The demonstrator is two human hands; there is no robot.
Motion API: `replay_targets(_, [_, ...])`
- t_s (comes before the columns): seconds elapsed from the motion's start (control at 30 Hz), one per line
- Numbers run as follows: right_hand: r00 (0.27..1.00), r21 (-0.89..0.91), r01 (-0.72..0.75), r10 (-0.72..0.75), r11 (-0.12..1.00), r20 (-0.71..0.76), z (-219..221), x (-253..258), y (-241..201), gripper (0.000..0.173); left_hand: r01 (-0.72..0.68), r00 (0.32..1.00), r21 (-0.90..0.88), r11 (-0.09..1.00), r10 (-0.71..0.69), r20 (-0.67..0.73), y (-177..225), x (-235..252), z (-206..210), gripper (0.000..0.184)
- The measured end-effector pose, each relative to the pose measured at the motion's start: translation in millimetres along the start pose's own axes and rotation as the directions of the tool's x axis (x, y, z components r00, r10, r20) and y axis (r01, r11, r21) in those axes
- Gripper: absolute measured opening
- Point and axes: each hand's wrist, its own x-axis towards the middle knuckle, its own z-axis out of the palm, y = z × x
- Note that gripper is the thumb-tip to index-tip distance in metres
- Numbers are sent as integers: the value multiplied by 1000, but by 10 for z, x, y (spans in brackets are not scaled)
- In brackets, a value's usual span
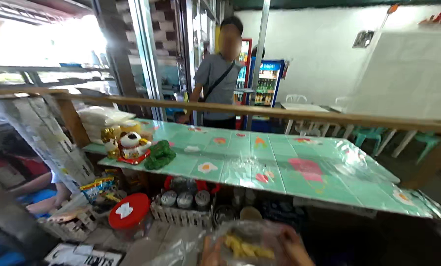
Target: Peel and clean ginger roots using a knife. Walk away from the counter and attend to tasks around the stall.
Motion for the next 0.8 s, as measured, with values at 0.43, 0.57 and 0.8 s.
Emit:
replay_targets(0.43, [984,-92,134,-144,987,-106,-359,-155,-595,22,-194,941,-83,977,162,-297,172,10,-198,53])
replay_targets(0.57, [983,-11,88,-88,996,-164,-258,-246,-460,45,-136,991,-57,989,135,-10,344,-104,-259,68])
replay_targets(0.8, [951,70,-308,308,949,4,-327,-328,-255,35,-155,980,-34,987,158,122,108,-310,-216,79])
